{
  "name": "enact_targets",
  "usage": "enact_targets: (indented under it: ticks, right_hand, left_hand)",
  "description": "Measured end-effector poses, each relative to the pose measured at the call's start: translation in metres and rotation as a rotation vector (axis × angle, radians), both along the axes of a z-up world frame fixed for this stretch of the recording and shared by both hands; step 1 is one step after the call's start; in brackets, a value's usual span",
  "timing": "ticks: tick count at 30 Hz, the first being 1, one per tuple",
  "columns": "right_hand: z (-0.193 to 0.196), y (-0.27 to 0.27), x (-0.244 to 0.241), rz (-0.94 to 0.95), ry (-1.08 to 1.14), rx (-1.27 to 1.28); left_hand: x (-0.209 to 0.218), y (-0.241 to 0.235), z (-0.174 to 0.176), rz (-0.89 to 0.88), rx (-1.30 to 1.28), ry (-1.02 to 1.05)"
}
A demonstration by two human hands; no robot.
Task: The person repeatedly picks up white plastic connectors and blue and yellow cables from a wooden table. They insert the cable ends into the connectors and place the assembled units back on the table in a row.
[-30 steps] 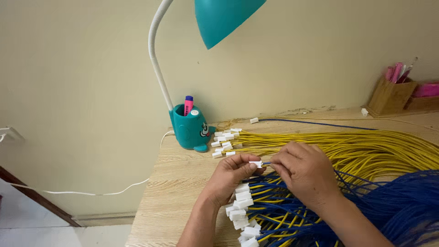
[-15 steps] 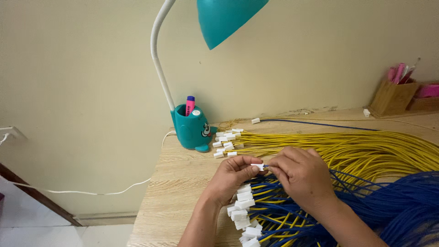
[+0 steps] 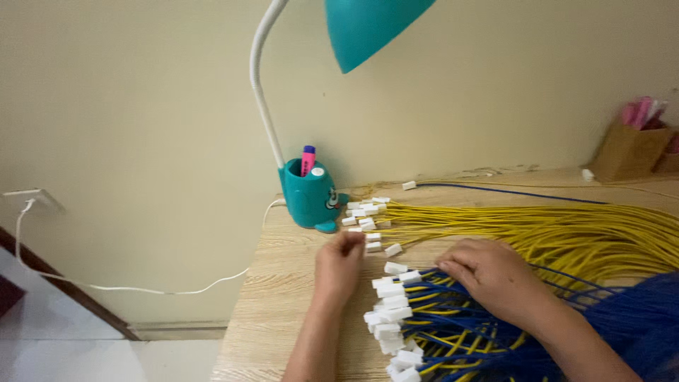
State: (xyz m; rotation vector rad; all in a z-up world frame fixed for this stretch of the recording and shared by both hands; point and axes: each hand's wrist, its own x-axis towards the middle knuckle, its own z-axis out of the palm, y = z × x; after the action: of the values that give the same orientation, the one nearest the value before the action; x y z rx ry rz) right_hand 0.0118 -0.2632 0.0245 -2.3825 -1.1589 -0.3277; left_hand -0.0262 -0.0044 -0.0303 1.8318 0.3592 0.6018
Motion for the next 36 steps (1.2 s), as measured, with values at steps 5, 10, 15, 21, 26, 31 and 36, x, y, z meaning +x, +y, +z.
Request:
enact_targets:
  ticks: [5, 10, 15, 21, 26, 31, 36]
  right_hand:
    - [0.002, 0.002, -0.005, -0.069, 0.072, -0.031]
    - [-0.010, 0.000, 0.003, 0.032, -0.023, 0.053]
    - [-0.007, 0.000, 0.001, 0.047, 0.030, 0.068]
    - [-0.011, 0.000, 0.003, 0.056, -0.001, 0.069]
    - [-0.014, 0.000, 0.004, 0.058, -0.003, 0.070]
    - [-0.005, 0.000, 0.001, 0.050, 0.034, 0.046]
    - [0.008, 0.003, -0.016, -0.045, 0.145, 0.077]
  left_hand:
    - [-0.006, -0.011, 0.004, -0.059, 0.347, 0.118]
    - [0.005, -0.021, -0.005, -0.096, 0.612, -0.007]
    - [0.013, -0.028, -0.008, -0.009, 0.750, 0.187]
    - [0.005, -0.029, 0.001, -0.039, 0.710, 0.038]
    - [0.001, -0.032, 0.013, -0.043, 0.081, 0.043]
    - [-0.001, -0.037, 0.016, -0.161, -0.490, -0.186]
    - [-0.006, -0.024, 0.005, -0.282, -0.415, -0.218]
